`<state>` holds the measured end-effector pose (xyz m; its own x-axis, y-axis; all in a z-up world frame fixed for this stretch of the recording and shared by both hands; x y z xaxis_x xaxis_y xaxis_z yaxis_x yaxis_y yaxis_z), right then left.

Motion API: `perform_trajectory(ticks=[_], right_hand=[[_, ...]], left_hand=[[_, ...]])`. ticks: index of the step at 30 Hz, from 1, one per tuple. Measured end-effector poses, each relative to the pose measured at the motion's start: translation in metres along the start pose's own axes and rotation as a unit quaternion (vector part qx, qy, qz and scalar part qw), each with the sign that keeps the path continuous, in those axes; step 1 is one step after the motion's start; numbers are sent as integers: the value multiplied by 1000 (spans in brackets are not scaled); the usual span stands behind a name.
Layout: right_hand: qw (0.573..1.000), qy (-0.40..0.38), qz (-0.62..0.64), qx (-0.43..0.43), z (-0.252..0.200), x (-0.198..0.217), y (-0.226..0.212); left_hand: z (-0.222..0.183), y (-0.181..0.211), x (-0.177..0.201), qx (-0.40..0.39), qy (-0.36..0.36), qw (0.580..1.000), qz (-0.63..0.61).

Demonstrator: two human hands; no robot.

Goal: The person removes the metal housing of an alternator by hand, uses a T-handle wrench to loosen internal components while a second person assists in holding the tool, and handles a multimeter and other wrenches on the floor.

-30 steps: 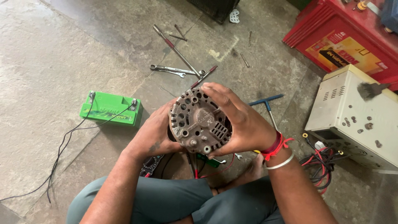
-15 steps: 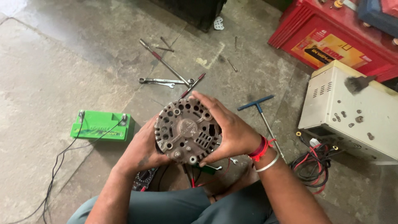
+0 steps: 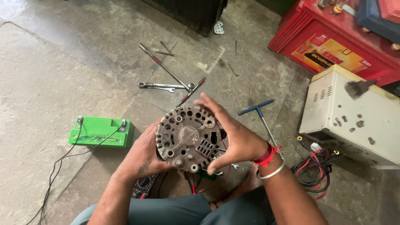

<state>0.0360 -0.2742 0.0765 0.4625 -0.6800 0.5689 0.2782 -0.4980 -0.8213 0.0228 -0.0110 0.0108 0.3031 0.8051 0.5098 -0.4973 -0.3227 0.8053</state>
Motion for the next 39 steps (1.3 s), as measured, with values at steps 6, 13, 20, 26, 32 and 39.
perform_trajectory(ticks=[6, 13, 20, 26, 32, 39], right_hand=[[977, -33, 178, -110, 6, -1, 32], [962, 24, 193, -193, 5, 2, 33], [951, 42, 195, -234, 6, -1, 39], [939, 34, 242, -243, 4, -1, 39], [924, 68, 279, -253, 5, 3, 27], [939, 73, 219, -254, 6, 8, 13]], left_hand=[[-2, 0, -2, -16, 12, 1000, -9], [0, 1, -5, 19, -6, 1000, 7], [2, 4, -9, 33, 5, 999, -22], [2, 8, -9, 54, 20, 997, -48], [6, 12, -3, 32, 16, 998, -44], [2, 6, -1, -5, 2, 1000, 16]])
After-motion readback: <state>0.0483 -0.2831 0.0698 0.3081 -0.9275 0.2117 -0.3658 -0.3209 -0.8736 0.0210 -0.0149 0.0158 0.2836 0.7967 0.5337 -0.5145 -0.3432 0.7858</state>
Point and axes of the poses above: each hand's wrist, its own z-axis towards the middle knuckle, its own x-axis out of the back of the hand, y = z × x, the point moved 2 cm from there along z, towards the middle knuckle, and after that the axes turned 13 degrees about -x, right-handed, at the moved point
